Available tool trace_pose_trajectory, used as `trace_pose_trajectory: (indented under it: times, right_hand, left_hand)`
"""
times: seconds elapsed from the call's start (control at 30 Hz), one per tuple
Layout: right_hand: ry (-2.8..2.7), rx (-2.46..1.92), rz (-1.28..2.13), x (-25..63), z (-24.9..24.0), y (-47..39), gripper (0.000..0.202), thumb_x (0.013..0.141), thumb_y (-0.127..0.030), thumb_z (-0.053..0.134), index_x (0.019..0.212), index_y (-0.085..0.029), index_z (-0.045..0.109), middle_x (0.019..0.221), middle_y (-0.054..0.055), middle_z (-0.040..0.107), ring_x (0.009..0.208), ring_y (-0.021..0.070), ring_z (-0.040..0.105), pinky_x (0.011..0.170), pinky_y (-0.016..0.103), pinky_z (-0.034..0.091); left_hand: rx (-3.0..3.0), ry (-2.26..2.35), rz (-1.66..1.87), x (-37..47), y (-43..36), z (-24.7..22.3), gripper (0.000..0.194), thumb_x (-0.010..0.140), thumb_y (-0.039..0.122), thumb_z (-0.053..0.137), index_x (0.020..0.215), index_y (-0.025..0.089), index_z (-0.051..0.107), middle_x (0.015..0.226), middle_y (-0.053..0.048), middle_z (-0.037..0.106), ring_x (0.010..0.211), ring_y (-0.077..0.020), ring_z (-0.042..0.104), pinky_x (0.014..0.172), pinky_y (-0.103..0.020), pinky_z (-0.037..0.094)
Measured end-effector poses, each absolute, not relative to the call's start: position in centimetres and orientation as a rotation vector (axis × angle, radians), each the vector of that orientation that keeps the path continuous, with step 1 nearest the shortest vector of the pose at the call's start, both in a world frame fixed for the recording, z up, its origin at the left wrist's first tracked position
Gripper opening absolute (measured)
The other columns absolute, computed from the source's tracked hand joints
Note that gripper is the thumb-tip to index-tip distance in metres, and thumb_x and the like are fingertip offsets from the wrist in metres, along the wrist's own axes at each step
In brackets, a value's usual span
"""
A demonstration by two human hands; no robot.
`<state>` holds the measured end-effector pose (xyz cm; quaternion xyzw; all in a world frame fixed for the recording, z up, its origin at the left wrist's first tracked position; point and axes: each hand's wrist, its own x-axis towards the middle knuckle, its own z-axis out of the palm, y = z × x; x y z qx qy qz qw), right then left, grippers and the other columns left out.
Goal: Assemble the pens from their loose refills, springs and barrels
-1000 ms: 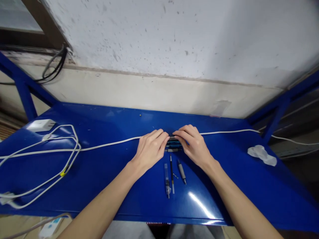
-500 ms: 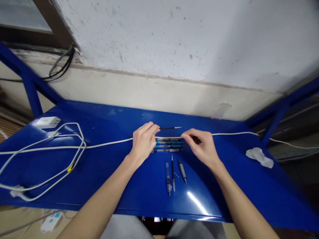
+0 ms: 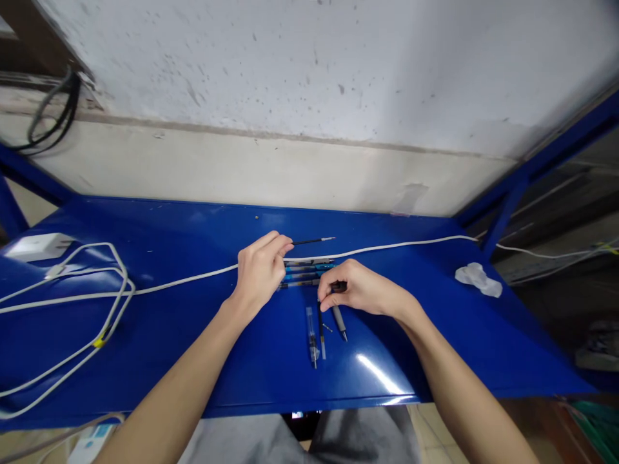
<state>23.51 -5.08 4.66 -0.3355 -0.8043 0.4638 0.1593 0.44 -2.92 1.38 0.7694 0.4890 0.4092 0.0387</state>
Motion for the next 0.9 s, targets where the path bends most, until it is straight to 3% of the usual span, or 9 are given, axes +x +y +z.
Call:
trace_pose_trajectory:
  times: [0.1,0.27,0.47,0.6,0.73,0.9]
  right_hand:
    - [-2.376,-0.920,1.297,23.5,4.6,-5.2,0.006,0.089,-0.018,0.074,0.084,-0.017,0.077,0.082,0.003,0.076,0.071,0.0139,0.068,0.069,0.025,0.049]
    - [-2.393,-0.950,1.349,23.4,4.9,-5.8,0.014,0.090,-0.009,0.068,0.093,-0.020,0.076,0.085,0.001,0.078,0.078,0.0149,0.073,0.071,0.024,0.052]
    - [-2.479,-0.949,1.270,23.2,5.1,-6.1,0.017,0.085,-0.005,0.072,0.080,-0.021,0.076,0.080,-0.001,0.076,0.072,0.0137,0.071,0.068,0.024,0.048]
    - [-2.533,-0.974,1.231,23.3,4.7,-6.1,0.018,0.084,-0.004,0.073,0.080,-0.022,0.076,0.082,-0.001,0.075,0.073,0.0132,0.070,0.070,0.025,0.048]
    - [-2.547,-0.989,1.185,23.4,4.7,-5.9,0.012,0.085,-0.011,0.076,0.091,-0.021,0.077,0.087,0.000,0.075,0.073,0.0132,0.067,0.069,0.025,0.047]
    - [-2.458,-1.062,1.065,24.0,5.5,-5.5,0.018,0.096,-0.012,0.056,0.097,-0.018,0.073,0.079,0.000,0.071,0.065,0.0120,0.062,0.063,0.024,0.046]
  left_hand:
    - [2.356,1.481,1.243,0.6,-3.0,1.4,0.025,0.098,0.012,0.048,0.091,0.018,0.071,0.087,-0.002,0.070,0.079,-0.0146,0.066,0.067,-0.026,0.045]
    - [2.360,1.466,1.223,0.7,-3.1,1.5,0.025,0.099,0.013,0.047,0.092,0.019,0.071,0.087,-0.003,0.070,0.081,-0.0150,0.067,0.068,-0.025,0.045]
    - [2.383,1.498,1.205,0.8,-3.1,1.4,0.025,0.099,0.017,0.048,0.091,0.019,0.071,0.086,-0.002,0.070,0.077,-0.0155,0.065,0.067,-0.027,0.044]
    - [2.375,1.496,1.211,0.7,-3.1,1.4,0.025,0.099,0.017,0.048,0.090,0.019,0.071,0.086,-0.003,0.070,0.077,-0.0155,0.064,0.067,-0.026,0.044]
    - [2.368,1.472,1.228,0.7,-3.1,1.5,0.026,0.099,0.014,0.047,0.089,0.019,0.071,0.086,-0.003,0.070,0.078,-0.0150,0.065,0.068,-0.025,0.044]
    - [2.384,1.417,1.207,0.9,-3.3,1.4,0.024,0.100,0.015,0.048,0.089,0.018,0.070,0.086,-0.003,0.070,0.077,-0.0144,0.064,0.068,-0.026,0.043]
